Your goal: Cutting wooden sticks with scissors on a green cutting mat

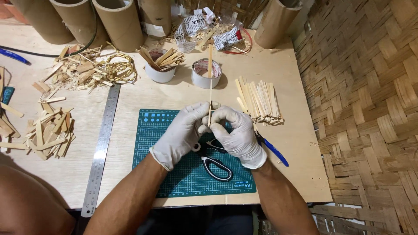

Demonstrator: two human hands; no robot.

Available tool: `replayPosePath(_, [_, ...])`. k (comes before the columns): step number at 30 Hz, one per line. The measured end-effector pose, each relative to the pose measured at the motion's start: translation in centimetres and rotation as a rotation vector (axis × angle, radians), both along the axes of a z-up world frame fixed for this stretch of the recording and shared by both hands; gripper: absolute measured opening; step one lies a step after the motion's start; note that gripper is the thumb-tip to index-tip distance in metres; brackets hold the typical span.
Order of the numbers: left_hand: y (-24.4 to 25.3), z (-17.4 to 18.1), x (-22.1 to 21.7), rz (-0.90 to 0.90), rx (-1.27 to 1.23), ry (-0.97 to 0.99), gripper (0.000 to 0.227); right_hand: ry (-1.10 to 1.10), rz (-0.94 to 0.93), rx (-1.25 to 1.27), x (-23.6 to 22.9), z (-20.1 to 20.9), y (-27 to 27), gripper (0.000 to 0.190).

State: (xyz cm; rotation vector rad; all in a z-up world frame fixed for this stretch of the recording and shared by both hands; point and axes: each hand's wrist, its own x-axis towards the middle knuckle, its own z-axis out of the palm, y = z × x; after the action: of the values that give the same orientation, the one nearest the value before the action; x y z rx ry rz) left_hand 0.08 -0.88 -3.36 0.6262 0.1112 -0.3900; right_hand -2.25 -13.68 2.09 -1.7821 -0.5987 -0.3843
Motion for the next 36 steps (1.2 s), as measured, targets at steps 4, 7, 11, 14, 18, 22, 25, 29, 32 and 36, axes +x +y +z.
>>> replayPosePath(4, [1.2,1.4,0.4,0.021,0.233,-0.009,0.026,-0.038,0.028,-0.065,1.0,-0.4,-0.9,0.012])
replayPosePath(7, [1.8,1.2,0.8,0.117,0.631,-0.235,0.018,-0.23,-0.044,-0.282,1.8,-2.3,-1.8,0.012])
replayPosePath(11, [1.0,0.6,1.4,0.192,0.827,-0.31,0.022,-0.313,-0.171,-0.435,2.1,-2.6,-2.1,0.013])
replayPosePath(14, [0.4,0.0,1.7,0.279,0.807,-0.315,0.009,-0.333,-0.249,-0.477,2.4,-2.9,-2.1,0.012])
replayPosePath(18, [-0.3,-1.7,1.9,0.385,0.774,-0.312,0.003,-0.344,-0.404,-0.476,2.8,-3.1,-2.4,0.011])
replayPosePath(22, [-1.0,0.5,0.1,0.431,0.772,-0.255,0.008,-0.252,-0.442,-0.377,2.9,-3.5,-2.5,0.011])
replayPosePath(25, [-1.6,-0.3,-0.2,0.496,0.73,-0.276,0.01,0.002,-0.498,-0.226,2.6,-3.7,-2.0,0.006])
replayPosePath(29, [-2.0,-0.9,-0.2,0.581,0.587,-0.28,0.004,0.589,-0.37,0.295,2.6,-3.9,-1.1,0.006])
replayPosePath(32, [-2.3,-1.1,-0.3,0.599,0.564,-0.3,0.004,0.887,-0.278,0.59,2.6,-3.2,-1.0,0.004])
replayPosePath(36, [-2.2,-1.1,-0.5,0.625,0.685,-0.392,0.007,1.052,-0.199,0.837,2.9,-4.1,-1.6,0.007])
